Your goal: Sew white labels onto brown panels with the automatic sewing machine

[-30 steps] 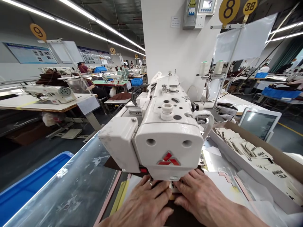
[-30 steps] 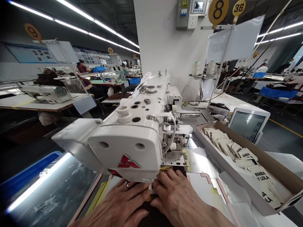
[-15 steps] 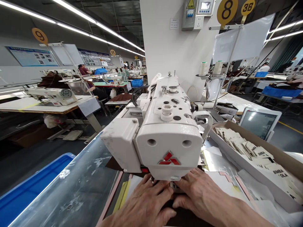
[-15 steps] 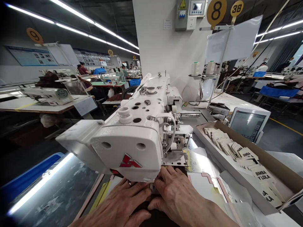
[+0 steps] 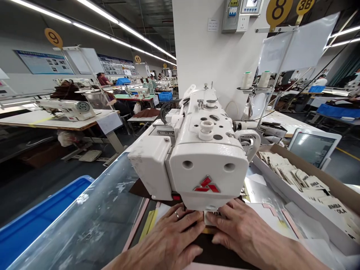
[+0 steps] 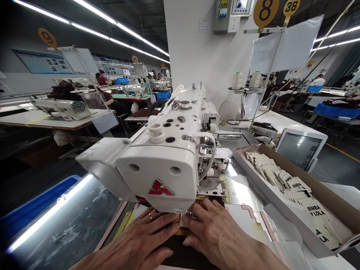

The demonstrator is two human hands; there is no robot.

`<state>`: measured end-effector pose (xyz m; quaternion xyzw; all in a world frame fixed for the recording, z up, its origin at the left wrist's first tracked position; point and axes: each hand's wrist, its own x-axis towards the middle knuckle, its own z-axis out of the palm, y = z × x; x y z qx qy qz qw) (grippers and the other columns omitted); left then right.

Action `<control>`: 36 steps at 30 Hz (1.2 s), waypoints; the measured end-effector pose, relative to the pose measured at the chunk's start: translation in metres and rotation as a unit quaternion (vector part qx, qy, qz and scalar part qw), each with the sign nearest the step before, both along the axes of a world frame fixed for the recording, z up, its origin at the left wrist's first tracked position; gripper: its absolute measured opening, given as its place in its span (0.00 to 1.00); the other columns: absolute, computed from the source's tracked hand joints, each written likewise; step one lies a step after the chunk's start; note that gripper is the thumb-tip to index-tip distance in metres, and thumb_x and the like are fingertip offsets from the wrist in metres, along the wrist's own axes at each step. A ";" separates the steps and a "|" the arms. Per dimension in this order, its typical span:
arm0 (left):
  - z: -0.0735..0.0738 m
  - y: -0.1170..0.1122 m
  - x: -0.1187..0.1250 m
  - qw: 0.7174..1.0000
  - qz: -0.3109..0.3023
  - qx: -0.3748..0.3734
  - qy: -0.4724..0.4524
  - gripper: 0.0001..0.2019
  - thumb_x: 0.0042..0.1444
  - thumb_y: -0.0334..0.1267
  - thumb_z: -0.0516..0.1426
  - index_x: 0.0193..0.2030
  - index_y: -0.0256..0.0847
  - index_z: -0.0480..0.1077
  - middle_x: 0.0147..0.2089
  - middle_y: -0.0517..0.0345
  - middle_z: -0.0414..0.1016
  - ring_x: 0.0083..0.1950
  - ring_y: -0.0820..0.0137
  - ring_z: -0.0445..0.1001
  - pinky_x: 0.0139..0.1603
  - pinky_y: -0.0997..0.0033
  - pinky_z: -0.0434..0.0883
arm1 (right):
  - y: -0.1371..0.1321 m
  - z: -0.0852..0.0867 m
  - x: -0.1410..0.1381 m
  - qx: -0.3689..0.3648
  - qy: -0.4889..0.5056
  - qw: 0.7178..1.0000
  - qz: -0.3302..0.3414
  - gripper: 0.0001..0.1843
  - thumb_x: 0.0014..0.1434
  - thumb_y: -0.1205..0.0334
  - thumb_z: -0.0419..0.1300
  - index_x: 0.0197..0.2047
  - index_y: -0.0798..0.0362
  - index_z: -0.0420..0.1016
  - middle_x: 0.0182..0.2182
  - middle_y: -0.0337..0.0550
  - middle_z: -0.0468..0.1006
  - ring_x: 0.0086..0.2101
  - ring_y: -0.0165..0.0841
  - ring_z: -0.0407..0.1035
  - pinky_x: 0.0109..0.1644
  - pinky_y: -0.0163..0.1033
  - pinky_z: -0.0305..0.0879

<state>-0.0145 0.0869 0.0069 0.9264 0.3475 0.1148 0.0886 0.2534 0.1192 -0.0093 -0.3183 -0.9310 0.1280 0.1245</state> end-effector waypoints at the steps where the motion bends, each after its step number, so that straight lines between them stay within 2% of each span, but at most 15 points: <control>1: 0.001 0.000 0.001 1.000 0.000 -0.001 0.003 0.33 0.60 0.29 0.69 0.70 0.47 0.68 0.69 0.56 0.75 0.69 0.58 0.74 0.77 0.52 0.64 | 0.000 0.000 0.000 0.001 -0.003 1.000 0.005 0.18 0.76 0.46 0.57 0.61 0.44 0.73 0.55 0.43 0.78 0.53 0.45 0.70 0.59 0.54 0.67; 7: -0.003 0.001 -0.001 1.000 -0.003 0.007 0.026 0.36 0.60 0.31 0.69 0.74 0.44 0.64 0.71 0.56 0.73 0.71 0.54 0.72 0.76 0.48 0.65 | 0.001 -0.002 -0.002 0.004 -0.012 1.000 0.007 0.21 0.75 0.41 0.57 0.59 0.46 0.75 0.53 0.44 0.80 0.52 0.46 0.71 0.58 0.54 0.68; 11: 0.005 0.005 0.002 0.999 -0.005 -0.009 0.048 0.36 0.58 0.34 0.72 0.72 0.43 0.67 0.70 0.55 0.75 0.69 0.51 0.74 0.74 0.44 0.68 | 0.001 -0.003 0.000 0.028 0.007 1.000 0.008 0.23 0.74 0.40 0.59 0.61 0.46 0.76 0.53 0.46 0.81 0.51 0.45 0.71 0.59 0.52 0.68; 15: 0.014 0.007 0.005 0.999 0.004 -0.031 0.031 0.29 0.64 0.39 0.71 0.69 0.48 0.70 0.67 0.61 0.77 0.67 0.55 0.76 0.73 0.49 0.68 | 0.001 0.000 0.002 0.034 0.011 0.999 0.015 0.26 0.75 0.39 0.56 0.64 0.46 0.76 0.54 0.48 0.82 0.50 0.45 0.72 0.59 0.51 0.69; 19: 0.013 0.008 0.006 0.999 0.010 -0.035 -0.003 0.23 0.67 0.48 0.68 0.67 0.50 0.72 0.65 0.61 0.79 0.65 0.58 0.76 0.73 0.54 0.67 | 0.002 0.001 0.004 0.034 0.010 0.999 0.031 0.29 0.75 0.37 0.54 0.66 0.46 0.75 0.54 0.48 0.83 0.49 0.44 0.72 0.58 0.50 0.70; 21: 0.013 0.007 0.006 1.000 0.010 -0.026 -0.002 0.23 0.68 0.47 0.68 0.67 0.50 0.72 0.65 0.60 0.79 0.66 0.58 0.76 0.73 0.54 0.67 | 0.003 0.000 0.004 0.039 0.011 0.999 0.031 0.29 0.74 0.37 0.55 0.66 0.46 0.76 0.54 0.48 0.83 0.49 0.44 0.72 0.58 0.50 0.69; 25: 0.012 0.010 0.001 1.000 -0.015 -0.005 0.027 0.28 0.65 0.40 0.68 0.70 0.48 0.70 0.69 0.58 0.76 0.68 0.57 0.75 0.73 0.55 0.68 | 0.002 -0.002 0.004 0.047 0.010 0.999 0.027 0.28 0.74 0.38 0.56 0.67 0.45 0.75 0.55 0.46 0.83 0.49 0.43 0.72 0.57 0.48 0.69; 28: 0.009 0.011 -0.011 0.999 -0.036 0.014 0.034 0.28 0.65 0.39 0.67 0.71 0.48 0.69 0.70 0.58 0.74 0.67 0.57 0.76 0.74 0.57 0.67 | 0.001 -0.002 0.004 0.038 0.002 0.999 0.023 0.27 0.75 0.39 0.57 0.68 0.45 0.75 0.57 0.45 0.82 0.50 0.43 0.72 0.56 0.48 0.69; 32: -0.004 0.008 -0.032 0.997 -0.037 0.044 0.045 0.30 0.66 0.40 0.66 0.73 0.49 0.67 0.73 0.59 0.71 0.69 0.55 0.75 0.75 0.55 0.66 | 0.002 -0.002 0.006 0.016 -0.019 0.999 0.026 0.28 0.75 0.38 0.55 0.70 0.43 0.72 0.60 0.41 0.80 0.53 0.45 0.71 0.58 0.50 0.67; 36: -0.012 0.004 -0.041 0.996 -0.038 0.044 0.061 0.30 0.68 0.42 0.66 0.74 0.49 0.66 0.75 0.60 0.68 0.72 0.53 0.72 0.77 0.53 0.64 | 0.003 -0.005 0.008 0.011 -0.034 0.999 0.031 0.27 0.76 0.38 0.53 0.69 0.41 0.71 0.60 0.39 0.81 0.49 0.44 0.72 0.54 0.50 0.67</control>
